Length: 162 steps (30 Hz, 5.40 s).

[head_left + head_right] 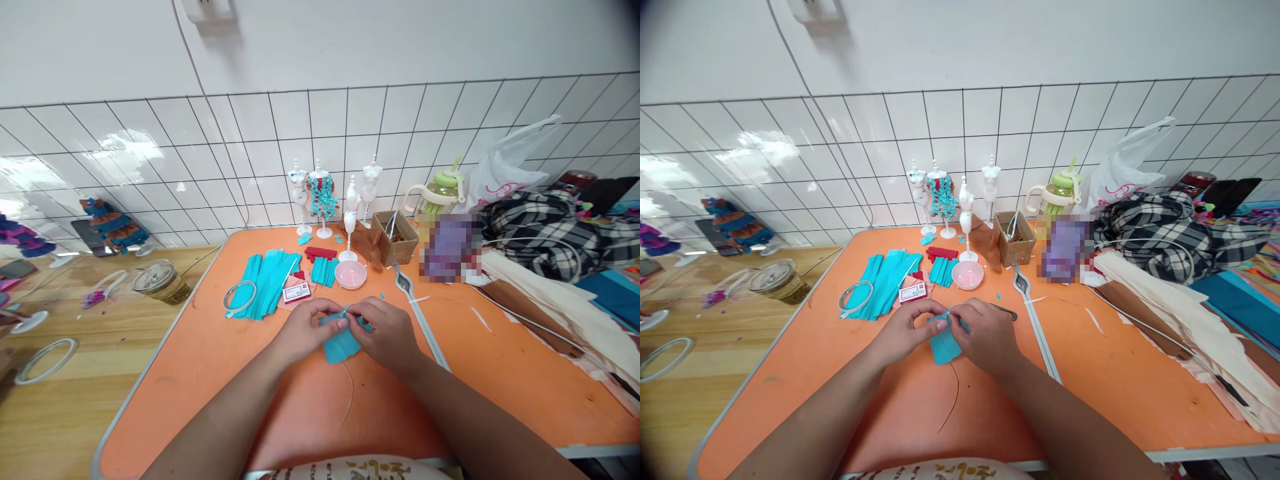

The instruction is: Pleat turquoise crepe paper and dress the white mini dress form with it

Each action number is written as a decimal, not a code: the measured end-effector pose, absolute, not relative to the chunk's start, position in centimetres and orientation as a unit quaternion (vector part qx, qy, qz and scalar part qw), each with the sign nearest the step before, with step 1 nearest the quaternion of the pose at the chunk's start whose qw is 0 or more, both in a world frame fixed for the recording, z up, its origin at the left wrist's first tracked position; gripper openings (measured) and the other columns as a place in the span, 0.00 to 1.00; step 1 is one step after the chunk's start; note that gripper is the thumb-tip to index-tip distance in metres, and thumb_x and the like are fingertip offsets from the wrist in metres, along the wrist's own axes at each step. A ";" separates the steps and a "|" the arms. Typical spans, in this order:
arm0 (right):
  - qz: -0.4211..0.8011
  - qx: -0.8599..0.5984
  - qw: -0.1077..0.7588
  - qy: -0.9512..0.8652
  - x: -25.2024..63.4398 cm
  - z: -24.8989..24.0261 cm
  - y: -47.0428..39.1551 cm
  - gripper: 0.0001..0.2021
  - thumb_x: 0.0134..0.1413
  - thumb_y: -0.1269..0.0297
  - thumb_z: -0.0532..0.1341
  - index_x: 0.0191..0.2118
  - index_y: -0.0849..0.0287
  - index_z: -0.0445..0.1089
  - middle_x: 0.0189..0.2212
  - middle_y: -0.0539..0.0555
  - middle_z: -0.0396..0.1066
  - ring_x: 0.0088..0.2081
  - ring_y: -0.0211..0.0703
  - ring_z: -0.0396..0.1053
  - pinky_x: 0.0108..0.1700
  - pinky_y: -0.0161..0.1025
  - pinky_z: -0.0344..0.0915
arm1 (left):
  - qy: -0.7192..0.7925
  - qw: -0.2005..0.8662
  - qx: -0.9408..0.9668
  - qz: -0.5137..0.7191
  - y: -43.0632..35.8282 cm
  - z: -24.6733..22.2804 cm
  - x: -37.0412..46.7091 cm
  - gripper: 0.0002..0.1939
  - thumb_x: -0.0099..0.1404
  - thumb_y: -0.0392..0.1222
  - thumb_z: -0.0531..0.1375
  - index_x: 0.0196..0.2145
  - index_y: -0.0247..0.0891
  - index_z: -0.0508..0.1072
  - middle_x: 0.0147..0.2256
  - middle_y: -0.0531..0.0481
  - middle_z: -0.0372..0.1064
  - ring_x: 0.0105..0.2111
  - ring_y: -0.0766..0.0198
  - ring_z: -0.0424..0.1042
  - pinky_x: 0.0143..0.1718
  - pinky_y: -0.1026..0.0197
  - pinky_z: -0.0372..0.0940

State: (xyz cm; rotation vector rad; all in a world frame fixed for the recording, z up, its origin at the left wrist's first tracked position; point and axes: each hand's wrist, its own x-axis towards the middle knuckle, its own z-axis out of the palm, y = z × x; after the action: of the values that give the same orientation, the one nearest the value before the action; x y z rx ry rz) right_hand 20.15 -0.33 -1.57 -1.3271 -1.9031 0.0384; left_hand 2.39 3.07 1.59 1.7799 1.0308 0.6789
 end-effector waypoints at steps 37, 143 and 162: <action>0.352 -0.532 0.501 -0.585 19.2 -2.1 0.5 0.08 0.50 0.61 0.59 0.29 0.60 0.72 0.26 0.52 0.70 0.23 0.36 0.63 0.23 0.32 0.60 | 0.436 0.324 0.781 0.307 3.0 0.7 2.9 0.09 0.62 0.41 0.57 0.31 0.39 0.77 0.32 0.49 0.76 0.33 0.62 0.72 0.36 0.62 0.63; 0.373 -0.690 0.023 -0.620 35.0 -0.5 3.3 0.15 0.51 0.56 0.54 0.27 0.60 0.72 0.26 0.53 0.68 0.25 0.39 0.63 0.24 0.34 0.57 | 0.257 0.686 0.678 0.065 4.3 -0.2 -7.5 0.13 0.56 0.48 0.64 0.30 0.33 0.75 0.28 0.50 0.66 0.28 0.68 0.62 0.30 0.66 0.59; 0.388 -0.715 -0.025 -0.581 37.3 -5.7 4.7 0.13 0.44 0.53 0.60 0.24 0.58 0.61 0.19 0.48 0.60 0.19 0.37 0.60 0.18 0.33 0.56 | 0.290 0.690 0.661 0.059 4.4 -0.8 -7.5 0.14 0.55 0.48 0.65 0.30 0.33 0.75 0.28 0.51 0.65 0.28 0.68 0.61 0.29 0.67 0.57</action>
State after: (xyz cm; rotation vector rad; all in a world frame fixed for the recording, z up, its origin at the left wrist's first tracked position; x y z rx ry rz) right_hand 37.31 4.74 -5.74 -2.2820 -1.8557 1.2396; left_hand -7.51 4.44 -0.82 1.4772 0.6475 0.1311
